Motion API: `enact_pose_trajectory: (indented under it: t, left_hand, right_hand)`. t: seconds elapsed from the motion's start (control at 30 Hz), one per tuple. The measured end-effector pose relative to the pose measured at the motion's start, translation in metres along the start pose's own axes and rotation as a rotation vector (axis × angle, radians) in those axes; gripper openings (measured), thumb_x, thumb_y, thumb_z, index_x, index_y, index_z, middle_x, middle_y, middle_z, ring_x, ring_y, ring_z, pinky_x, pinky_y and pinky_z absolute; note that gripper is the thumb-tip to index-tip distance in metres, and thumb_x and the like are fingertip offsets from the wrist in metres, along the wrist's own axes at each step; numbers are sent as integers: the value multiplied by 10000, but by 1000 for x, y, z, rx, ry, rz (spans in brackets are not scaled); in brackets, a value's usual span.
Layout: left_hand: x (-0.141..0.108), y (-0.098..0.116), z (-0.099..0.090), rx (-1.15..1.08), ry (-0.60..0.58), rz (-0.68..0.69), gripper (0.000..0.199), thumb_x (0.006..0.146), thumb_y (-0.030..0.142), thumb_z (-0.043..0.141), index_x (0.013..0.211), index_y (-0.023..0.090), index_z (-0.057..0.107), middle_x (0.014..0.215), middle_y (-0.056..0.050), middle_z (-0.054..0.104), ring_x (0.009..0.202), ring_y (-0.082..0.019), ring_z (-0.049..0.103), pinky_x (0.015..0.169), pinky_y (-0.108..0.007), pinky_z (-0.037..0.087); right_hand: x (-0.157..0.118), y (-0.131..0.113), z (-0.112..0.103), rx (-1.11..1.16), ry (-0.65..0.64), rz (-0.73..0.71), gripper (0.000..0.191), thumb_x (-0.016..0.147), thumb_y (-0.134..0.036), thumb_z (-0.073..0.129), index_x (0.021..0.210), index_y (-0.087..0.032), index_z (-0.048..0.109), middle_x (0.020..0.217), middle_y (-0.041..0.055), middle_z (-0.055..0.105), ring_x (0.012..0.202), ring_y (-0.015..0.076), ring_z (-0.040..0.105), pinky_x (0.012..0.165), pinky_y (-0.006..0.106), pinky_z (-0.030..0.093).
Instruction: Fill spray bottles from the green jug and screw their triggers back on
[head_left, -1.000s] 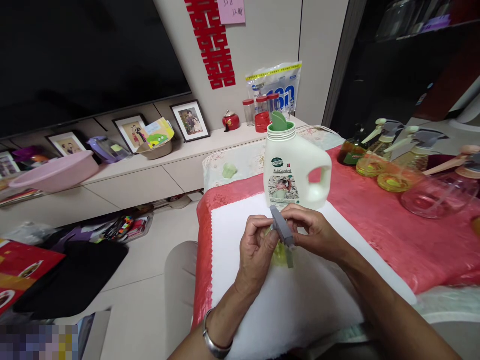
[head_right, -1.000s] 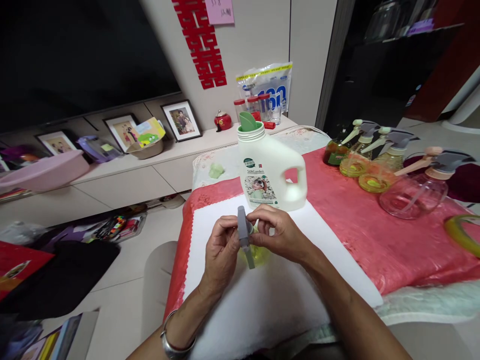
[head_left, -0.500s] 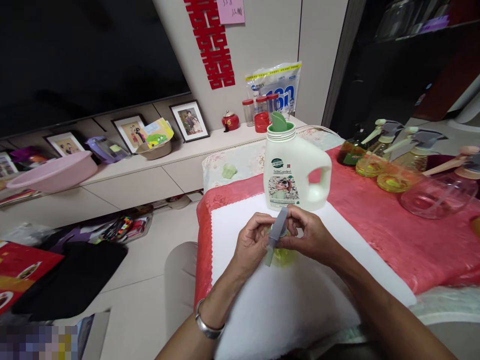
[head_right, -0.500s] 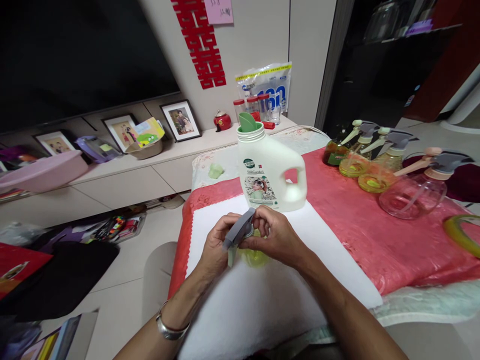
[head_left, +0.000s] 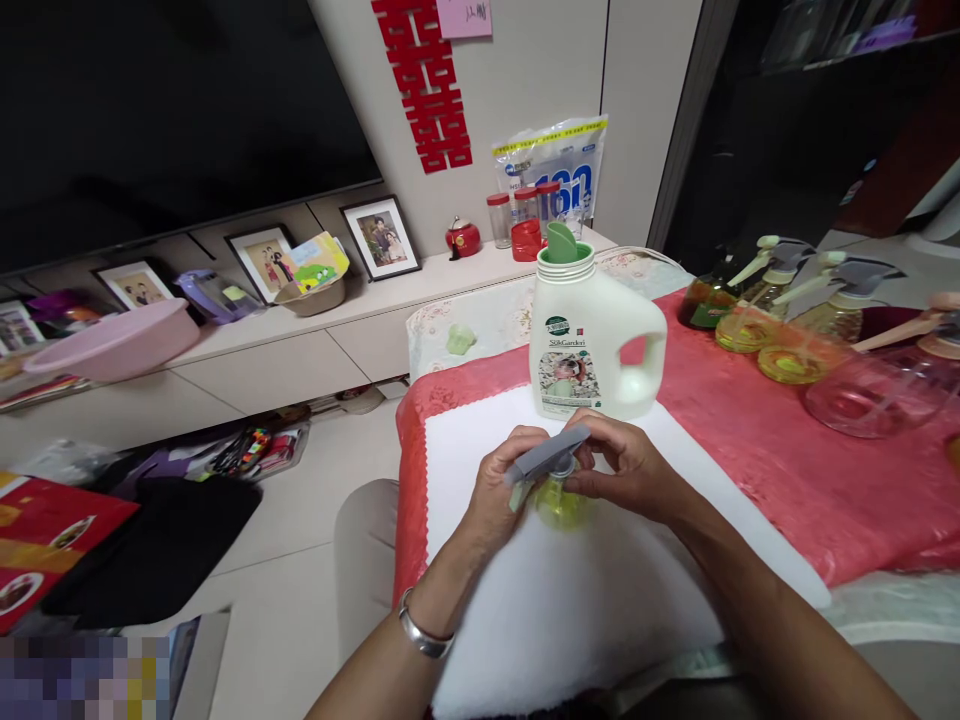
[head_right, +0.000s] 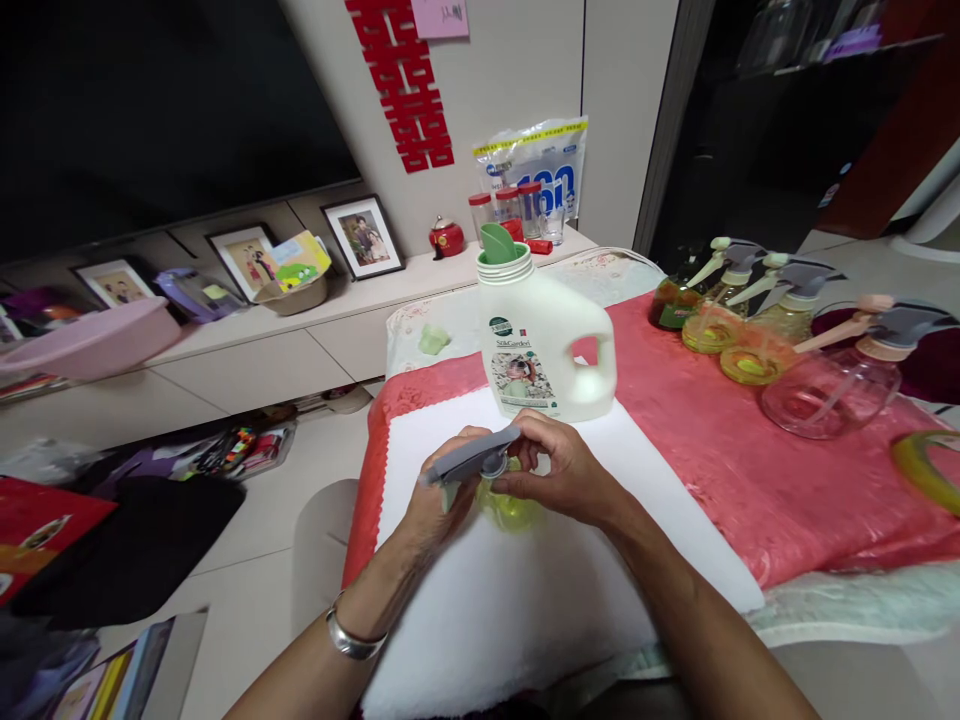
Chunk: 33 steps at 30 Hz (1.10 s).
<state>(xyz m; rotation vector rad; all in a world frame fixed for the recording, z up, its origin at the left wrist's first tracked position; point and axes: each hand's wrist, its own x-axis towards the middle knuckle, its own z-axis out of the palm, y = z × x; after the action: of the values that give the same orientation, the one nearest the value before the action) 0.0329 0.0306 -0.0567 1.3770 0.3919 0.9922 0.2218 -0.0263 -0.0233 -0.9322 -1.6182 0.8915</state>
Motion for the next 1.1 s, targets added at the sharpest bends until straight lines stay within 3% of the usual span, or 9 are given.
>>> enact_pose_trajectory:
  t: [0.13,0.23,0.4,0.57,0.9,1.1]
  left_hand:
    - [-3,0,5,-116,-49,-102,554,717,568,830,1096,184,700,997,-67,661,939,-234,606,807,-326,481]
    - [-3,2,7,-138,-14,-140,504,730,510,843,1075,179,683,953,-49,674,888,-216,620,766,-304,473]
    - [-2,7,7,-116,-15,-149,429,772,437,823,1084,177,687,968,-41,678,928,-215,617,830,-319,467]
    - [-3,12,11,-159,40,-143,360,772,398,833,1046,188,731,1013,-35,695,1016,-228,622,904,-326,470]
    - [-13,9,23,-265,178,-179,327,788,385,827,1061,222,750,991,-37,773,958,-224,695,917,-357,503]
    - [-9,12,23,-280,146,-230,371,768,389,843,1066,184,765,1012,-73,781,975,-245,695,932,-384,501]
  right_hand:
    - [0,-1,6,-9,47,-14,325,878,-375,800,944,-118,612,878,11,484,754,63,449,673,162,377]
    - [1,-1,6,12,36,-11,319,876,-360,808,944,-124,605,875,6,484,756,56,444,677,144,385]
    - [1,1,-3,58,-38,-9,309,953,-411,728,1110,-157,645,967,23,526,799,67,500,707,149,438]
    - [0,2,-5,14,-28,-39,243,965,-357,718,928,-130,643,905,21,517,792,64,493,691,151,418]
    - [1,-3,-2,-64,27,-148,279,890,-311,806,928,-127,599,904,9,507,791,58,464,676,152,396]
    - [2,0,-1,-28,-18,-134,312,952,-354,748,1198,-184,659,1009,32,529,837,75,493,705,167,446]
